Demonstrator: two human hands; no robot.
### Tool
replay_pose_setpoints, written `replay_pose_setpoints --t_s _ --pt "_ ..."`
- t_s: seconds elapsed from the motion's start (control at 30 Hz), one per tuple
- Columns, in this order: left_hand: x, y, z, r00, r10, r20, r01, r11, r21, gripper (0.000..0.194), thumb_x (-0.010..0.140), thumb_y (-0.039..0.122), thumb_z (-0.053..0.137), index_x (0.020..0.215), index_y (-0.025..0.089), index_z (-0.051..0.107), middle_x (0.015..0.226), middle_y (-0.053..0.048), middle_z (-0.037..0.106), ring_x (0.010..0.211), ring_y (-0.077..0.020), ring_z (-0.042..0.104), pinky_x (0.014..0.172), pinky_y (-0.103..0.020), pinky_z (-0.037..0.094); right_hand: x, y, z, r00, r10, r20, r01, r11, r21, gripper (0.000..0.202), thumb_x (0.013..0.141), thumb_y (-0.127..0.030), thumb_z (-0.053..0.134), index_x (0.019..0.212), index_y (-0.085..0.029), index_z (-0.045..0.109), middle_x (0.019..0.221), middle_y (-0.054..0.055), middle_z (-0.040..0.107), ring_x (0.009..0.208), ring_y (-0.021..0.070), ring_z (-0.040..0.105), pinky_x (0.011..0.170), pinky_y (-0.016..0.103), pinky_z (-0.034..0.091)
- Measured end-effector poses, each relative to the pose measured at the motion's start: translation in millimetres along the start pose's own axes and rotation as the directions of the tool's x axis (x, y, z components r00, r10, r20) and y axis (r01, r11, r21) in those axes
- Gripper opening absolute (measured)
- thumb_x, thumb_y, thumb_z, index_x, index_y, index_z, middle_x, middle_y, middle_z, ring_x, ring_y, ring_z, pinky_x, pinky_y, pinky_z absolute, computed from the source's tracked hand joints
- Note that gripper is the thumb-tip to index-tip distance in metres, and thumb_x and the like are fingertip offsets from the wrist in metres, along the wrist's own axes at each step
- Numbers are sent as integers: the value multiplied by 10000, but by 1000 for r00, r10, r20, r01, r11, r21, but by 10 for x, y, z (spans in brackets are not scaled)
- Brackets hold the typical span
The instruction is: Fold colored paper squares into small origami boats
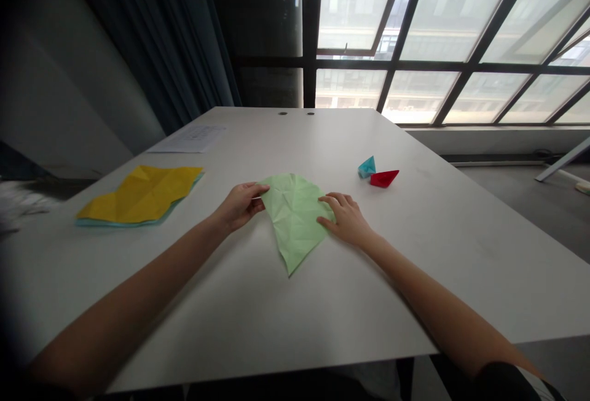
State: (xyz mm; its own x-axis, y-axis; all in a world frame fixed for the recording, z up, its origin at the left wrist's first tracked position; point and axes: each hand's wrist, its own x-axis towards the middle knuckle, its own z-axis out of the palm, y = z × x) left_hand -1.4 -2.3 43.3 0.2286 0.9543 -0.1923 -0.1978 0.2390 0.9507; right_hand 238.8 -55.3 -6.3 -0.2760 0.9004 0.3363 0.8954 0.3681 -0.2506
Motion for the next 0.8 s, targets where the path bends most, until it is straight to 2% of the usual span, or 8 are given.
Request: replay_pose_setpoints --t_s 0.07,0.17,0.27,0.37,0.43,0.57,0.67,0.8 --pt "56 -20 -85 999 -8 -44 11 998 61 121 607 177 609 691 109 552 671 -25 597 578 -93 575 579 -218 502 13 120 30 995 28 98 -26 999 -20 455 777 -448 479 1193 -266 459 1204 74 496 1109 272 407 888 446 345" --pt "159 -74 -244 996 -12 -88 36 959 283 132 573 214 609 616 130 516 570 13 550 465 -67 509 455 -179 433 30 293 27 981 68 182 -65 998 -24 400 775 -465 475 1126 -279 516 1168 63 529 1077 269 443 884 449 346" --pt "258 -149 -403 998 22 -57 12 847 532 118 563 230 573 564 146 489 503 29 516 454 -81 507 420 -170 383 41 413 -6 973 102 205 -97 995 -33 371 752 -482 496 1049 -268 555 1157 71 530 1050 276 465 884 461 338" --pt "322 -231 -507 999 31 40 -50 689 723 92 548 227 556 543 147 511 444 39 475 419 -84 467 384 -170 322 45 482 -30 968 159 192 -154 987 -43 398 742 -473 508 1058 -233 545 1101 94 553 997 279 492 865 461 349" --pt "340 -270 -535 991 48 122 -124 633 764 87 534 209 558 590 143 554 464 43 486 415 -77 444 380 -170 299 45 520 -36 963 194 186 -191 981 -33 490 717 -470 538 1132 -213 506 1061 102 569 982 282 495 851 452 363" --pt "337 -280 -543 968 46 245 -220 622 752 207 530 174 552 724 138 613 557 30 551 455 -74 455 410 -170 310 41 607 -36 945 243 218 -263 962 68 679 641 -465 611 1231 -177 440 983 95 580 918 251 515 780 375 419" --pt "335 -253 -563 969 23 245 -204 633 747 170 555 216 570 699 133 606 525 31 531 428 -69 427 405 -176 294 47 661 -39 935 253 247 -301 936 181 562 650 -442 599 1137 -171 525 847 52 570 713 175 527 635 291 435" --pt "368 -223 -629 975 24 222 -187 629 755 177 578 271 587 678 126 601 504 35 507 418 -67 408 415 -186 289 69 692 -50 940 212 267 -284 920 270 261 690 -422 548 777 -182 605 596 -27 470 549 117 445 514 239 357"
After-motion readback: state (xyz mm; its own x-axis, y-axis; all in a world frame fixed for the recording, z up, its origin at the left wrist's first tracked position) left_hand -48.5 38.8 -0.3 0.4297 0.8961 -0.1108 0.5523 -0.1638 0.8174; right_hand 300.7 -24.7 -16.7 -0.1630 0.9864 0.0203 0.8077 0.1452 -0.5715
